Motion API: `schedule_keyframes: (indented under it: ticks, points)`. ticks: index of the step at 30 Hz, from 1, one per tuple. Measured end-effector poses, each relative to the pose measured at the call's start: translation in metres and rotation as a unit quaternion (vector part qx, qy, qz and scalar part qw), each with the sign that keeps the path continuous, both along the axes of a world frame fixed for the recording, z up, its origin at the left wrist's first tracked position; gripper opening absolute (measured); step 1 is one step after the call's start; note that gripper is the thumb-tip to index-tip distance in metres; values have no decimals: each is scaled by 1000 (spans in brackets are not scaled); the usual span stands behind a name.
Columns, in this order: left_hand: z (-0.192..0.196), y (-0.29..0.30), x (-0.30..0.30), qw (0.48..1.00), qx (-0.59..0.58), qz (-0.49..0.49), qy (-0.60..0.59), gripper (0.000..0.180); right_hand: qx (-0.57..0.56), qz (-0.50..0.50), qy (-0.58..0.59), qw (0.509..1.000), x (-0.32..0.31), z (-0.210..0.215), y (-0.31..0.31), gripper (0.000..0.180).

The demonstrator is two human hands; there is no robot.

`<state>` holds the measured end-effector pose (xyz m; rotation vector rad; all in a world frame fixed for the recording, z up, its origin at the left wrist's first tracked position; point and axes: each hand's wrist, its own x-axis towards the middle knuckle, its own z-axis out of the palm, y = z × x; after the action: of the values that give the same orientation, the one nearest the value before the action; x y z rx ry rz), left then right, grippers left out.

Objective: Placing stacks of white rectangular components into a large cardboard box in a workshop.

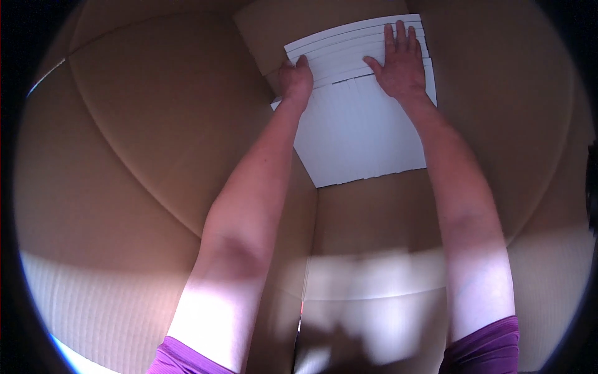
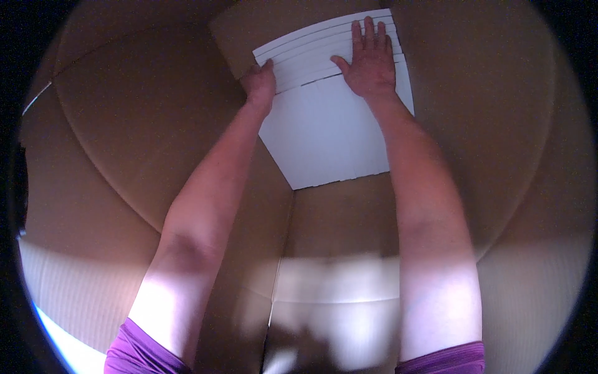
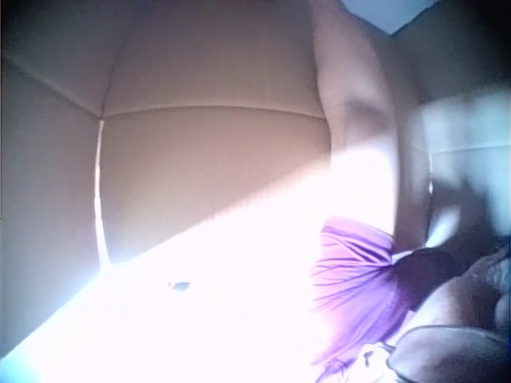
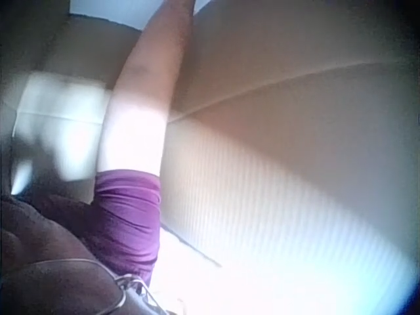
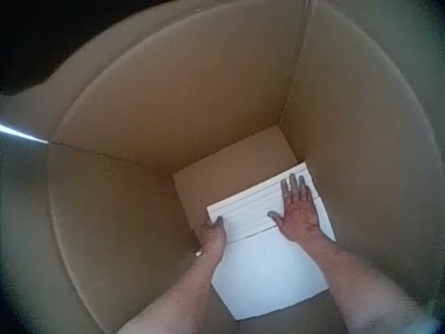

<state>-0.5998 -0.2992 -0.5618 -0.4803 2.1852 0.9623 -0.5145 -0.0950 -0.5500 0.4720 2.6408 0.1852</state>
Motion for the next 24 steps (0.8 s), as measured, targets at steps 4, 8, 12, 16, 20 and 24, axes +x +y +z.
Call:
schedule_keyframes:
  ticks: [4,8,12,16,20,24]
  points:
    - [-14,-5,14,992,-75,-76,74,59,-18,-3,13,1000,-4,1,-4,86]
    - [-8,2,21,981,-134,-131,41,62,-18,-4,35,999,-1,0,-1,86]
    - [5,6,11,969,-179,-166,-17,63,-2,-6,10,1000,-5,3,1,86]
    - [11,2,3,969,-155,-163,-101,62,3,0,17,1000,-6,4,1,87]
    - [5,-4,13,956,-165,-236,-61,59,12,-8,-10,1000,-9,9,5,85]
    - [-3,-31,3,976,-79,-201,-30,55,8,1,-15,1000,-16,15,-3,86]
